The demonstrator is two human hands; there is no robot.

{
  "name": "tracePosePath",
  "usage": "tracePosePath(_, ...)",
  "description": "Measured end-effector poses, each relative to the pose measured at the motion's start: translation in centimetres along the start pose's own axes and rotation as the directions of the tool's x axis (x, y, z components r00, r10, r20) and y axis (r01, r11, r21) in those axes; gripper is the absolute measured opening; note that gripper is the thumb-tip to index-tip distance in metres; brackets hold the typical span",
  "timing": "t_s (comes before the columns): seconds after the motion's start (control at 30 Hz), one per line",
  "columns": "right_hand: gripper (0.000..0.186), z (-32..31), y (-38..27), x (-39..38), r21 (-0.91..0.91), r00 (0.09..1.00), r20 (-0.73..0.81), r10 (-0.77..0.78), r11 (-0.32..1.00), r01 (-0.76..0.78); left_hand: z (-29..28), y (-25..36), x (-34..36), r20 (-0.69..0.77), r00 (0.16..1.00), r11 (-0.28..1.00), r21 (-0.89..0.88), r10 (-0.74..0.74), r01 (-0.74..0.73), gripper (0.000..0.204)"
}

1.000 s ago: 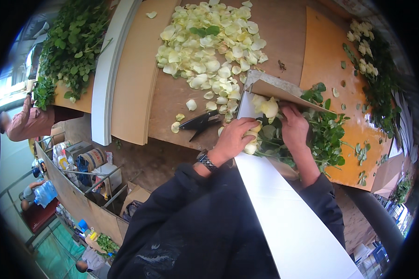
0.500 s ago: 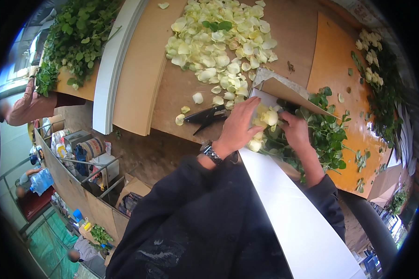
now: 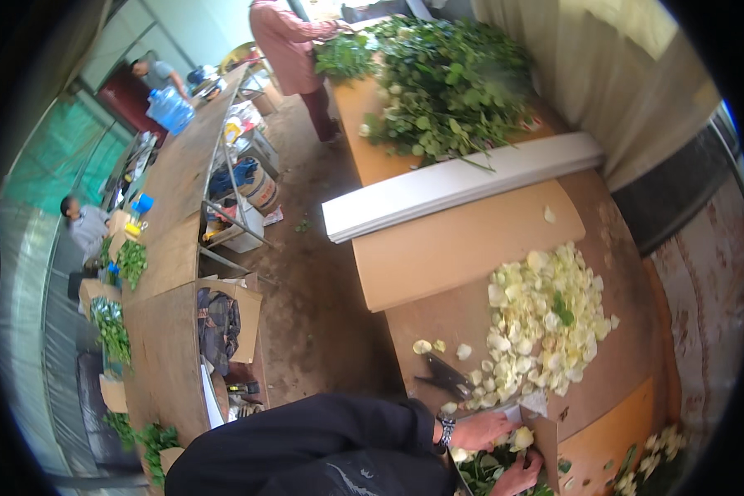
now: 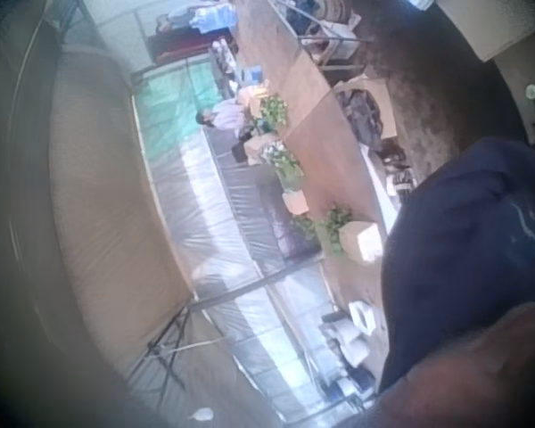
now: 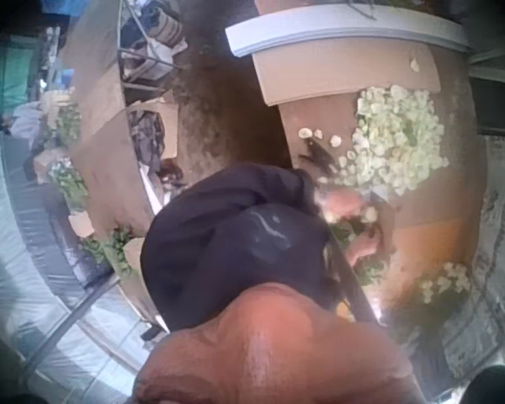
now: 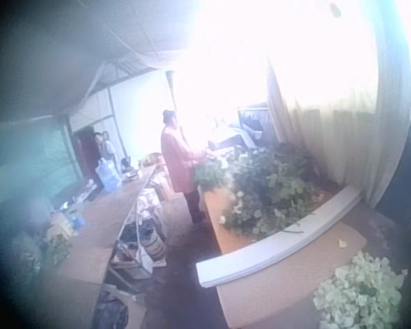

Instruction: The person uses shears to trim the stems of white roses on a wooden table. They repeatedly pick up roses, cut the stems, and place the trimmed flowers into a white paper-lined box. The person also gathers and sets aside discarded stems and leaves.

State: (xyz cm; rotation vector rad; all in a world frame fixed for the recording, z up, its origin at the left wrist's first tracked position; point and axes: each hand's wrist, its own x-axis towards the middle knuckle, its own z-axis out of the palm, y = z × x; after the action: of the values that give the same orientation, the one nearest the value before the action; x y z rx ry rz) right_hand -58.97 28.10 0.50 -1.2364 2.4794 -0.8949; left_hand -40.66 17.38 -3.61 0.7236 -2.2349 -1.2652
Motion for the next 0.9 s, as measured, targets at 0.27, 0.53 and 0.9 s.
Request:
tracePosePath(0.27,0.034,2.3,1.8,1.7,-0.215,0.962,0.265,0.062,0.977,-0.004,1.2,0.2,-0.2,-0.059,0.997,0.999,0.023,0.045,-0.044,0.096)
tracePosePath(0.53,0.043,4.7,-1.9,3.6,-0.186,0.937,0.345,-0.049,0.975,0.120,-0.1,4.3,3.1,-0.151,0.896,0.849,-0.286,0.417,-0.444,0.042)
tracePosePath(0.9,0.055,0.3,-2.1,0.4,-0.363,0.908,0.418,0.033,0.922,0.133,-12.9,23.1,-0.9,-0.251,0.675,0.148,-0.868,0.694,-0.474,0.029)
